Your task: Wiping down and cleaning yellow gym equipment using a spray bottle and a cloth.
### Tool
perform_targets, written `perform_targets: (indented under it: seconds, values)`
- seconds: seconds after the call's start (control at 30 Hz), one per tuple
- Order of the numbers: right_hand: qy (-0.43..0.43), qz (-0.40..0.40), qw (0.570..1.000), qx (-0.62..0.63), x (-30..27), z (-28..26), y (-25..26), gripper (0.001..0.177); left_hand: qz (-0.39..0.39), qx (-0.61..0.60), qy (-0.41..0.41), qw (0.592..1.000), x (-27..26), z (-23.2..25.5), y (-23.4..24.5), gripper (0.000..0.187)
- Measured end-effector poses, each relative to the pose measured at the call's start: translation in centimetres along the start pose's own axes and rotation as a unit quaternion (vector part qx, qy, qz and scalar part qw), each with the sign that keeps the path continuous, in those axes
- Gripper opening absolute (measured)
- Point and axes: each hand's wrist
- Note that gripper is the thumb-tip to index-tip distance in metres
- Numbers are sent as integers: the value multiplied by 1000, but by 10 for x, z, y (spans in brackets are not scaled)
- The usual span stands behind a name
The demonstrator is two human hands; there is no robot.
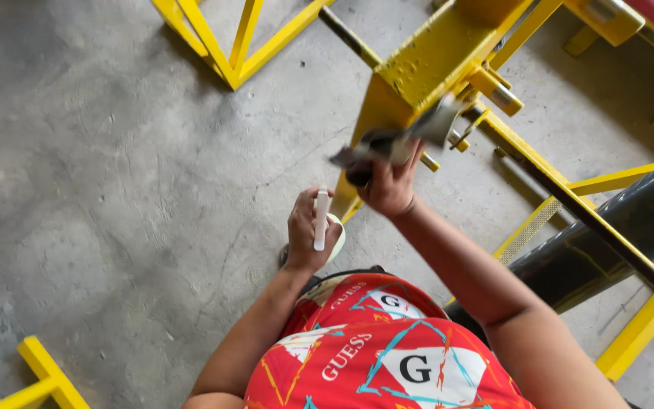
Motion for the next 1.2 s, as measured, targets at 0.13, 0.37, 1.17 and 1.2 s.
perform_targets:
  seconds: [0.13,0.37,1.17,1.2]
  values:
    - [26,-91,995,-37,-70,-34,-22,41,18,6,-160,987,23,-16,20,43]
    - [-43,-183,979,-84,-98,-70,-31,38,-135,-54,-103,984,65,-27,57,48]
    - [-56,-300,838,-452,139,-126,-10,52,-307,-47,-112,944,149,-30,110,49]
    - [-60,-300,836,-456,153,-127,-5,52,-312,-47,-114,942,151,-24,109,49]
Point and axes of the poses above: each hand's wrist, its own x-axis towards the middle knuckle, its own y-axis out of the back of the hand, z = x × y, and after that the axes turned 8 degrees about y, right-handed
